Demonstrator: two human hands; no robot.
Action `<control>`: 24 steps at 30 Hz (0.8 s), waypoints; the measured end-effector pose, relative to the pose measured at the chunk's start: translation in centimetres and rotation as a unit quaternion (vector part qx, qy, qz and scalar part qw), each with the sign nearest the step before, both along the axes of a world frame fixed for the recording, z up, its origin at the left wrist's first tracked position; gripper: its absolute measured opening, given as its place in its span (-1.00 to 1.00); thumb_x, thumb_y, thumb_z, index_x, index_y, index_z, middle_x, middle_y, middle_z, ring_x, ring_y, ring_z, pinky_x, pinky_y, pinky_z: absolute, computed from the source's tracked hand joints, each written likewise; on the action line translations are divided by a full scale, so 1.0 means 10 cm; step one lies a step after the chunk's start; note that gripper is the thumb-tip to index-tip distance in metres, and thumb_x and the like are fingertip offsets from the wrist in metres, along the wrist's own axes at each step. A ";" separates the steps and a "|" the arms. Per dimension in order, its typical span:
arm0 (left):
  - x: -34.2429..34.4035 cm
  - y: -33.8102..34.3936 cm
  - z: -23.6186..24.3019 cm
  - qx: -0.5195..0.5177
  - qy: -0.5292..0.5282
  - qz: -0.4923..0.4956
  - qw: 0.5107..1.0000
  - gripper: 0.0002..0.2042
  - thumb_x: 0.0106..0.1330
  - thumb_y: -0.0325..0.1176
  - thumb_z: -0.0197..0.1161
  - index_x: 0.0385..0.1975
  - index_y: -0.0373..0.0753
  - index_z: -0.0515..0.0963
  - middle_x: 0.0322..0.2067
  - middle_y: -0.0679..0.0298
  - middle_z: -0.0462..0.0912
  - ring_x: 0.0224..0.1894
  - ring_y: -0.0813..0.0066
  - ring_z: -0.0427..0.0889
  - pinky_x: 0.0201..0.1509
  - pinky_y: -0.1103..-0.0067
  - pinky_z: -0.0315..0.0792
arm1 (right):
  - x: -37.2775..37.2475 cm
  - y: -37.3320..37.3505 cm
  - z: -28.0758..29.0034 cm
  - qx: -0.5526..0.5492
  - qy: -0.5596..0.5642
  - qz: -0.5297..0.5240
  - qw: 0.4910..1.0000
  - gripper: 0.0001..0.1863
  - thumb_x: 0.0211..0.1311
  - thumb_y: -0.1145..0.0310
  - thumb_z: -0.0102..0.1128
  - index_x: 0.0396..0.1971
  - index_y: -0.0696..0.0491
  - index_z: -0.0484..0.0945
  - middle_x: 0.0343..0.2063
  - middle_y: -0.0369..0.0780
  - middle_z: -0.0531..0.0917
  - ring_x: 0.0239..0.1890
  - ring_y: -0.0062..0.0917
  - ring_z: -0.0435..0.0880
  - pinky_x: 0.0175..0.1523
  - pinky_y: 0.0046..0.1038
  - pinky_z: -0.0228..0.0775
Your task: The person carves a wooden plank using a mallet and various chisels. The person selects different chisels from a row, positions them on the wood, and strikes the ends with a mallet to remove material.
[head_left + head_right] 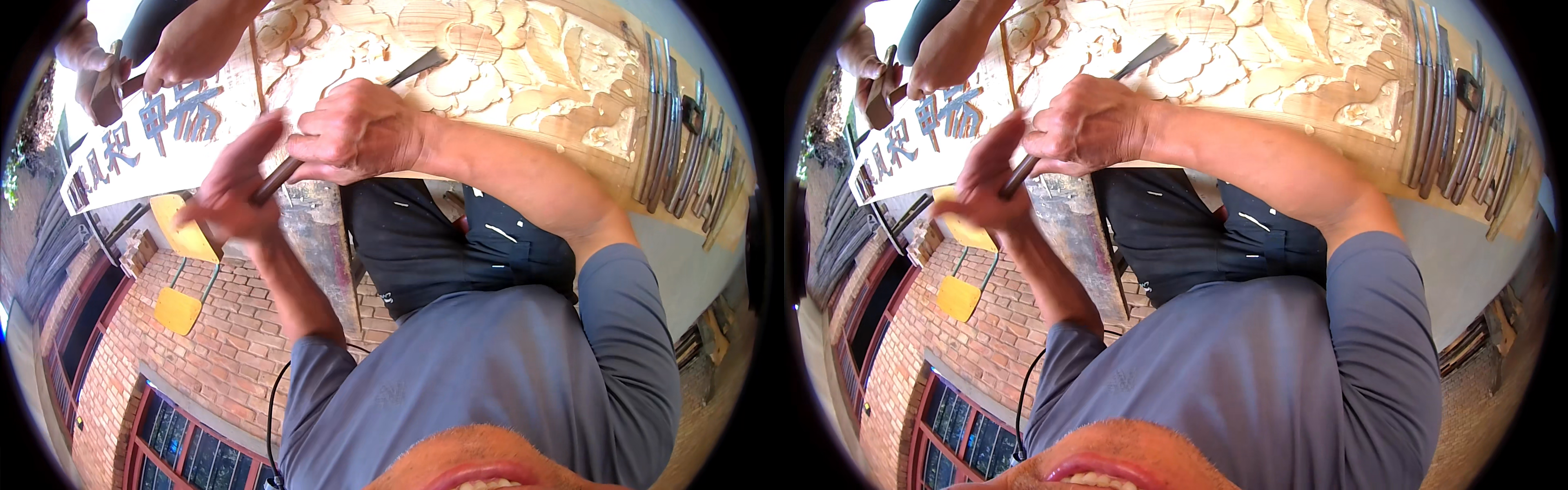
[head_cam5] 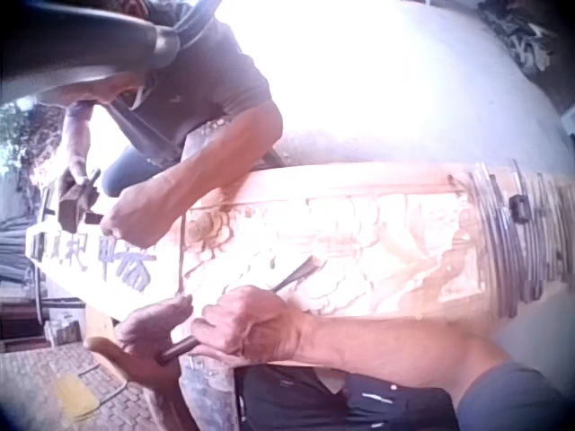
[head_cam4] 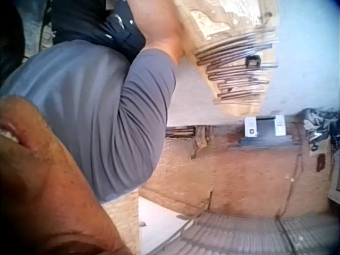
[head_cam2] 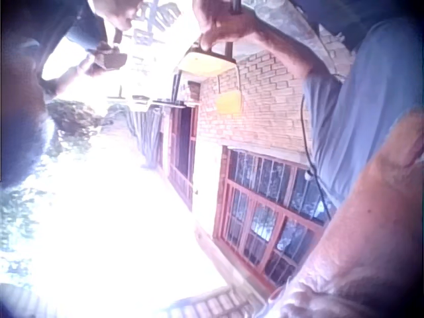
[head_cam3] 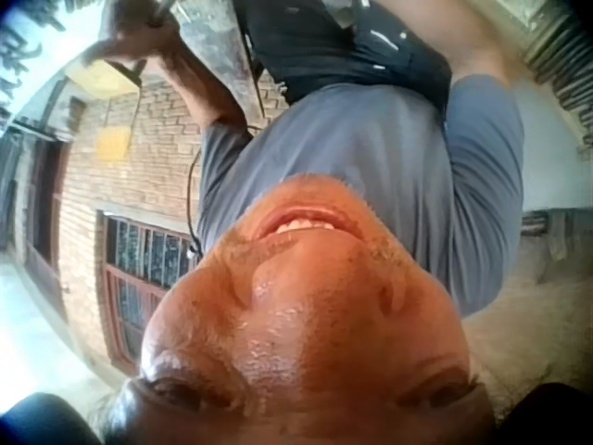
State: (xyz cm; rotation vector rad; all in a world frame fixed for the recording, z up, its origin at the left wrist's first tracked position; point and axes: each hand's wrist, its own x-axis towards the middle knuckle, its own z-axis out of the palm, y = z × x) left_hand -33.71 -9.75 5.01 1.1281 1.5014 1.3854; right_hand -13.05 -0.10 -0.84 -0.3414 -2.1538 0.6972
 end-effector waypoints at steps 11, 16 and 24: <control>0.06 0.09 -0.05 0.065 -0.224 -0.075 0.970 0.33 0.31 0.75 -0.56 0.00 -0.67 0.66 -0.04 -0.41 0.75 0.03 -0.21 0.82 0.27 0.09 0.68 | 0.01 0.00 0.03 -0.005 0.016 -0.020 1.000 -0.57 0.02 -0.02 0.65 -0.52 -0.08 0.56 -0.61 -0.34 0.50 -0.56 -0.41 0.66 -0.47 -0.34 0.52; -0.07 0.12 -0.02 -0.012 -0.139 -0.053 0.989 0.34 0.29 0.78 -0.56 -0.01 -0.66 0.68 -0.04 -0.36 0.77 0.06 -0.17 0.82 0.28 0.11 0.68 | 0.06 0.03 0.02 -0.005 -0.003 -0.024 1.000 -0.58 0.02 -0.03 0.65 -0.49 -0.08 0.58 -0.60 -0.34 0.52 -0.57 -0.43 0.66 -0.48 -0.34 0.52; 0.09 0.15 0.02 -0.047 -0.069 -0.038 0.996 0.26 0.32 0.76 -0.36 0.00 -0.64 0.66 0.02 -0.37 0.75 0.12 -0.21 0.79 0.37 0.12 0.63 | 0.03 0.07 0.01 -0.001 0.008 -0.030 1.000 -0.60 0.01 0.02 0.65 -0.49 -0.07 0.59 -0.62 -0.33 0.52 -0.58 -0.41 0.67 -0.49 -0.34 0.51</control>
